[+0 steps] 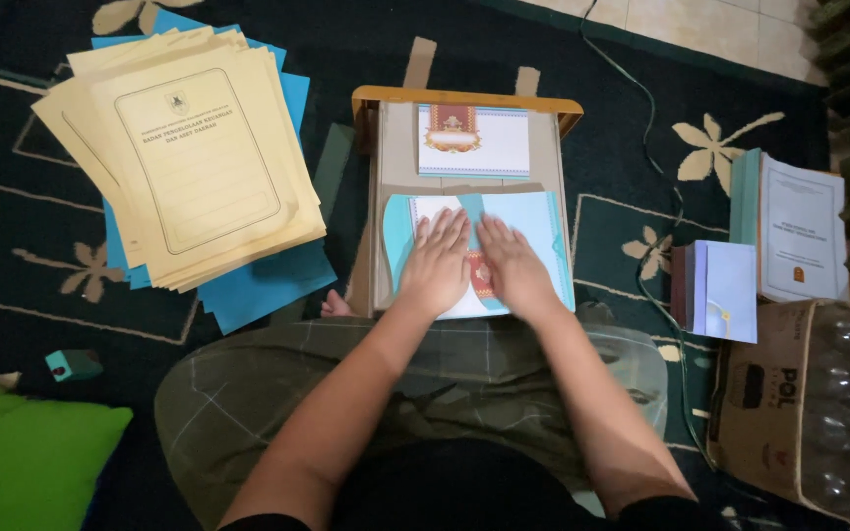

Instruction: The person sits on a rug and repeatedly folds light blue sheets of paper in half, then in half again, and places each folded unit into a small wooden tray. The person handles the sheets one at a time, smoothing each fold before stacking.

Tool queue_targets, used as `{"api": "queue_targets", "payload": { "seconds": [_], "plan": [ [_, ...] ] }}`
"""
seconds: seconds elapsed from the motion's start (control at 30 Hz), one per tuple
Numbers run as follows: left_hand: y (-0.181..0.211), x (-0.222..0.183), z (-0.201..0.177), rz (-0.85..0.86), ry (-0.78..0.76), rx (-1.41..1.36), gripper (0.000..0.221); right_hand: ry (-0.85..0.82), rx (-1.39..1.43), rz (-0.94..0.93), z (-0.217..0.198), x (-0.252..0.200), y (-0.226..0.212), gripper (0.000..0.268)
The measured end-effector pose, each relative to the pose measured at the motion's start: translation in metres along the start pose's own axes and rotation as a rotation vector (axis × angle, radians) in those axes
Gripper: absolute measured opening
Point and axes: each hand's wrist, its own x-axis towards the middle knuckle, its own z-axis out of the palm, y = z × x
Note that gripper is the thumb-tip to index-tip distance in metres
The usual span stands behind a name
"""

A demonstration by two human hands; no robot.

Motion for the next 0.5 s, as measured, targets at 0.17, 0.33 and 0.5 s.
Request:
{"api": "queue_targets", "payload": {
  "seconds": [0.17,0.33,0.5],
  "plan": [
    [-0.003,-0.001,0.001,0.029,0.117,-0.034,0.052,0.061,0.153,0.022,0.002,-0.067,-0.022,0.060],
    [0.000,-0.009,-0.002,0.116,0.310,-0.077,0.026,0.111,0.728,0.262,-0.017,-0.090,-0.018,0.049],
    [0.020,-0.019,-0.044,0.272,0.051,-0.071,0.039,0.238,0.936,0.535,0.020,-0.083,0.035,0.047]
  ]
}}
